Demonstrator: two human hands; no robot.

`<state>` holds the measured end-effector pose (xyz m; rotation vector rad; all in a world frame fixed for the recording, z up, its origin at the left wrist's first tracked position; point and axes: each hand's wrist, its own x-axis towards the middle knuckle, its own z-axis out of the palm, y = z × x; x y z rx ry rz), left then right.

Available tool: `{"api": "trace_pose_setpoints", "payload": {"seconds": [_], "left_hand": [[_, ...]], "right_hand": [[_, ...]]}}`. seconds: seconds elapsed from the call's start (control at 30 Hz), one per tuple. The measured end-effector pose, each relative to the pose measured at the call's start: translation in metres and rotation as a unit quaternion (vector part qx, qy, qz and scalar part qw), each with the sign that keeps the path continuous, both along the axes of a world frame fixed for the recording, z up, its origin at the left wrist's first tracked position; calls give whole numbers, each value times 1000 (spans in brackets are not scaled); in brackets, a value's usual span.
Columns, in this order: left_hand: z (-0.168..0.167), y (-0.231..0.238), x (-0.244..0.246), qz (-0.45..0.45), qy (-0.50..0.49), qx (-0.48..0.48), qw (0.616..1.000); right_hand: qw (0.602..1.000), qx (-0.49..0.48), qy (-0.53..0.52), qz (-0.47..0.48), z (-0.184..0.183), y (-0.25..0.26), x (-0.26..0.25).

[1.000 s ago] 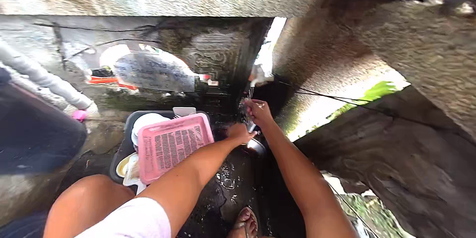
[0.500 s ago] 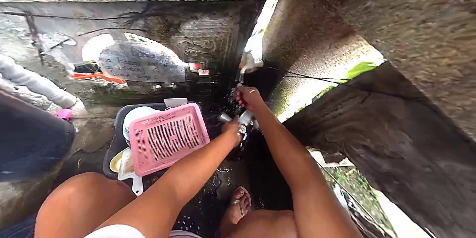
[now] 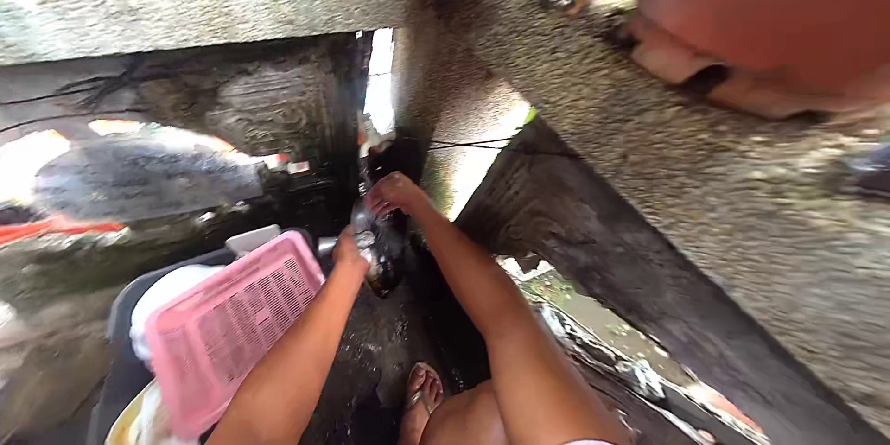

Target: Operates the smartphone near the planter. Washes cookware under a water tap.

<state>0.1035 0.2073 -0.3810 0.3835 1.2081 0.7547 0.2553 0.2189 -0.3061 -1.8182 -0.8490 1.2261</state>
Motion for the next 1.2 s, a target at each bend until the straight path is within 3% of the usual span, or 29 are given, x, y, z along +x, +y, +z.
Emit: {"api": "trace_pose_setpoints", "payload": {"seconds": [0.2,0.27,0.37,0.47,0.53,0.6,0.73,0.83,0.9,1.0,1.1,1.2], "left_hand": [[-3,-15,12,-37,5,-2,999],[-8,-19,14,-43,14,-15,999],[-8,-24,17,-52,26,-28,998],[0,-25,17,-44,0,-18,999],[10,-28,13,-40,-44,7,998],[18,-30,10,-29,-72,26,997],[38,-39,4,-18,-25,43,999],[36,-27,3,-24,-31,46,998],[33,-18,0,-23,-54,46,997],[33,-25,-8,-24,-54,55,997],[39,-35,-12,-22,-45,55,997],[31,-24,-10,-22,-70,45,996]], "right_hand": [[992,65,79,-74,-30,14,-7],[990,86,54,-93,-42,22,-16],[988,93,-100,-75,-54,29,-26],[949,74,-305,9,-67,25,-40],[932,31,-356,63,-75,22,-47],[932,-28,-350,86,-69,25,-37],[958,-62,-256,117,-48,33,8],[947,-36,-315,50,-54,21,-18],[923,-15,-378,68,-50,13,-45],[939,-13,-341,43,-45,19,-31],[964,-44,-246,90,-47,29,13],[944,-24,-325,56,-55,19,-19]]}}
